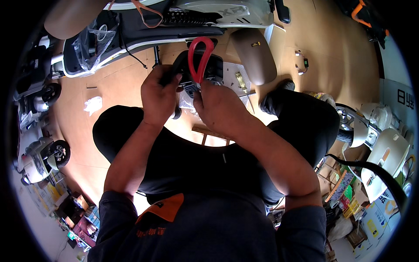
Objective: The person sits on the floor and uses a screwdriver to remove screws from a black plastic cover on a scooter. They then use red scissors to trim a small part of the cover.
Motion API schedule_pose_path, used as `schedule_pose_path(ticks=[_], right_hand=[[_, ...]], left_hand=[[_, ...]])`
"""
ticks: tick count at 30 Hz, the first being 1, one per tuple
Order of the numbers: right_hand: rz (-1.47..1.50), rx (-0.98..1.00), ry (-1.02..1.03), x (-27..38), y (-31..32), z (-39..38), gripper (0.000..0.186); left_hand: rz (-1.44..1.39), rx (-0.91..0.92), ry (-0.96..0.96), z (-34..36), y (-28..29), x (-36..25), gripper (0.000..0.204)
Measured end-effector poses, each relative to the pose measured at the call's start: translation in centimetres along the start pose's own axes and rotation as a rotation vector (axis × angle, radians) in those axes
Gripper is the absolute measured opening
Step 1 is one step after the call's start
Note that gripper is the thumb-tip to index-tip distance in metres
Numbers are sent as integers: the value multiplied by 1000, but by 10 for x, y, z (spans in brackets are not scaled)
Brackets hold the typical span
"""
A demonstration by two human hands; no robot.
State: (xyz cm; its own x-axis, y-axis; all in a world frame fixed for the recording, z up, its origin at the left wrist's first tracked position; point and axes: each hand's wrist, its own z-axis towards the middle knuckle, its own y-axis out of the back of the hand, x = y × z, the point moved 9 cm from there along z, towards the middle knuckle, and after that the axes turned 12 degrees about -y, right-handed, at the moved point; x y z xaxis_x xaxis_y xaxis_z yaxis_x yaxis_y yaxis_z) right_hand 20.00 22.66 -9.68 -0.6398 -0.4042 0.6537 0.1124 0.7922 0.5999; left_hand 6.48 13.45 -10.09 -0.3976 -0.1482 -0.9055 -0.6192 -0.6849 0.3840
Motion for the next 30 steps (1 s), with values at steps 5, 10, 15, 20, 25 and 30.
schedule_pose_path(ticks=[5,10,15,20,25,30], right_hand=[[463,214,-103,-4,-13,-3,28],[751,364,-214,11,-12,-12,27],[975,453,-328,8,-18,-15,31],[1469,582,-567,-5,-19,-22,25],[1209,540,-425,-7,3,-22,27],[837,452,-319,-13,6,-19,31]], left_hand=[[-8,-53,-27,1,1,-2,9],[76,-64,-99,5,3,-9,10],[161,-20,-203,10,2,-15,13],[107,14,-104,17,-1,-18,14],[-566,-154,425,9,5,28,25],[-679,-129,382,5,2,27,28]])
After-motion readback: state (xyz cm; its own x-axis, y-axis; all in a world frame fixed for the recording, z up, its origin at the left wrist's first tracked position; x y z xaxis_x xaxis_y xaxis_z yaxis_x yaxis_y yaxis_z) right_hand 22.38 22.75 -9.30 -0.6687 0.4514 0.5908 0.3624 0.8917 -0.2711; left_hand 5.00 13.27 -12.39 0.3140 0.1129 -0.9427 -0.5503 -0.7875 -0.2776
